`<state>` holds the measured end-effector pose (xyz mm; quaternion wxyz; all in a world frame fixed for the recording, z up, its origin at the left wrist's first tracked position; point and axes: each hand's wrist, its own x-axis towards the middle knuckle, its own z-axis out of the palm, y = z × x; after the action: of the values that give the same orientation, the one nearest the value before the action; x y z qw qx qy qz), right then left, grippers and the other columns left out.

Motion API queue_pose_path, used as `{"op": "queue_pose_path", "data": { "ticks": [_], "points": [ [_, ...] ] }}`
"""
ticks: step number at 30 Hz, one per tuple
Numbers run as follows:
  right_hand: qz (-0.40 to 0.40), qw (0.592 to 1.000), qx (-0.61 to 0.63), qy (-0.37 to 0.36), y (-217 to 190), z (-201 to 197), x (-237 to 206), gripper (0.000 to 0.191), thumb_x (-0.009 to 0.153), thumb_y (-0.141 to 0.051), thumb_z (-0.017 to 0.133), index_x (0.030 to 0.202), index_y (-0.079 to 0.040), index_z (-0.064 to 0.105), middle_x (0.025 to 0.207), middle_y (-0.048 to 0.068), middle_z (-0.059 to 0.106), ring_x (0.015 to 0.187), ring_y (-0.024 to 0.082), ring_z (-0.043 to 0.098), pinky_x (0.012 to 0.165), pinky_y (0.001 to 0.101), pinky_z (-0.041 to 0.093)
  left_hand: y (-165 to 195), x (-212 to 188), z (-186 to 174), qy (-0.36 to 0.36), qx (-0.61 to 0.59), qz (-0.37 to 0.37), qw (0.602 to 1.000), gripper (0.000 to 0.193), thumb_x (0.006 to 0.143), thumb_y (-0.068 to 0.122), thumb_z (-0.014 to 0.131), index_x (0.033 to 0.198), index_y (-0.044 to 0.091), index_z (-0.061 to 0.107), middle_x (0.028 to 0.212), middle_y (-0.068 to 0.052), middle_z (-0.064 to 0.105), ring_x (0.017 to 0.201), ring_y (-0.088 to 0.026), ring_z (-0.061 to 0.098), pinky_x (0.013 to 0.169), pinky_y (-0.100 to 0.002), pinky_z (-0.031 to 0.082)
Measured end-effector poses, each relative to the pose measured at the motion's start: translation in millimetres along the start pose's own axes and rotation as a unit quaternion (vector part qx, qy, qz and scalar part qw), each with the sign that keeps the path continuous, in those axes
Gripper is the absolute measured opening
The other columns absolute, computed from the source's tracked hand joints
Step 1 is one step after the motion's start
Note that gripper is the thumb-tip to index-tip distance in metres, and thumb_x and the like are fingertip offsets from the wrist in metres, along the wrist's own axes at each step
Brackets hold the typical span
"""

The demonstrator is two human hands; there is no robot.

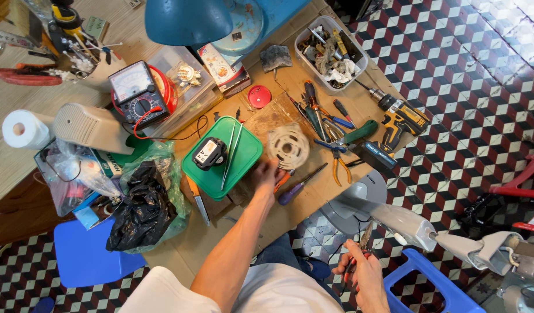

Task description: The person disassembles a fan motor, uses a screwdriver and pliers to adjust internal components, and reassembles the motor housing. The person also handles a fan blade and a multimeter on the workbench.

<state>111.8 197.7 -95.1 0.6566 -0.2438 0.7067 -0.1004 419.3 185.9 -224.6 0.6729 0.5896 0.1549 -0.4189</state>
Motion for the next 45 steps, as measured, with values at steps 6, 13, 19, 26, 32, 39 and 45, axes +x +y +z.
{"op": "queue_pose_path", "data": {
  "ticks": [6, 13, 19, 26, 32, 39, 45],
  "points": [
    [-0.02, 0.998, -0.051, -0.024, 13, 0, 10, 0.037, 0.093, -0.031, 0.066, 0.109, 0.002, 0.065, 0.061, 0.007, 0.057, 0.049, 0.023, 0.063, 0.041, 0.0328, 0.038, -8, -74, -8, -0.116, 0.09, -0.063, 0.987, 0.03, 0.089, 0.026, 0.074, 0.108, 0.004, 0.071, 0.094, -0.002, 0.073, 0.077, -0.011, 0.069, 0.072, -0.026, 0.059],
    [-0.064, 0.991, -0.12, 0.012, 71, -63, -29, 0.026, 0.094, -0.027, 0.066, 0.102, -0.002, 0.065, 0.065, 0.006, 0.063, 0.05, 0.016, 0.063, 0.048, 0.0314, 0.055, -53, -164, -41, -0.216, 0.301, -0.066, 0.926, 0.03, 0.093, 0.023, 0.072, 0.112, 0.0, 0.073, 0.096, -0.005, 0.074, 0.082, -0.011, 0.068, 0.075, -0.026, 0.056],
    [-0.043, 0.997, -0.003, 0.059, 91, -100, -80, 0.027, 0.094, -0.028, 0.066, 0.097, -0.002, 0.064, 0.065, 0.005, 0.063, 0.048, 0.015, 0.063, 0.048, 0.0304, 0.055, -95, -193, -29, -0.317, 0.359, -0.125, 0.869, 0.029, 0.093, 0.02, 0.072, 0.112, -0.001, 0.075, 0.093, -0.007, 0.073, 0.082, -0.012, 0.068, 0.078, -0.029, 0.061],
    [-0.03, 0.997, -0.034, 0.07, 151, -162, -41, 0.03, 0.094, -0.036, 0.066, 0.095, -0.006, 0.072, 0.048, 0.007, 0.064, 0.036, 0.014, 0.047, 0.038, 0.0288, 0.032, -135, -196, 5, -0.346, 0.336, -0.15, 0.863, 0.026, 0.091, 0.022, 0.072, 0.107, 0.003, 0.075, 0.093, -0.005, 0.073, 0.083, -0.014, 0.071, 0.076, -0.032, 0.065],
    [-0.041, 0.996, -0.068, 0.044, 124, -140, 61, 0.028, 0.083, -0.023, 0.08, 0.097, 0.0, 0.072, 0.057, 0.015, 0.065, 0.047, 0.024, 0.061, 0.048, 0.0379, 0.049, -83, -181, 19, -0.311, 0.243, -0.081, 0.915, 0.026, 0.093, 0.021, 0.075, 0.109, 0.0, 0.074, 0.088, -0.006, 0.071, 0.074, -0.012, 0.067, 0.072, -0.028, 0.059],
    [-0.017, 0.989, -0.111, -0.094, 42, -52, 99, 0.025, 0.083, -0.021, 0.074, 0.103, -0.008, 0.067, 0.064, 0.014, 0.057, 0.048, 0.03, 0.055, 0.047, 0.046, 0.047, 19, -210, -24, -0.198, 0.117, 0.02, 0.973, 0.031, 0.093, 0.021, 0.074, 0.114, -0.002, 0.071, 0.094, -0.004, 0.072, 0.079, -0.009, 0.067, 0.074, -0.027, 0.06],
    [-0.049, 0.941, -0.279, -0.187, 11, 53, 109, 0.022, 0.085, -0.022, 0.073, 0.099, -0.005, 0.066, 0.062, 0.013, 0.057, 0.048, 0.026, 0.055, 0.047, 0.0426, 0.047, 60, -266, -105, -0.041, -0.001, 0.068, 0.997, 0.033, 0.093, 0.026, 0.072, 0.114, 0.0, 0.071, 0.096, -0.003, 0.073, 0.082, -0.009, 0.069, 0.076, -0.024, 0.059]
  ]
}}
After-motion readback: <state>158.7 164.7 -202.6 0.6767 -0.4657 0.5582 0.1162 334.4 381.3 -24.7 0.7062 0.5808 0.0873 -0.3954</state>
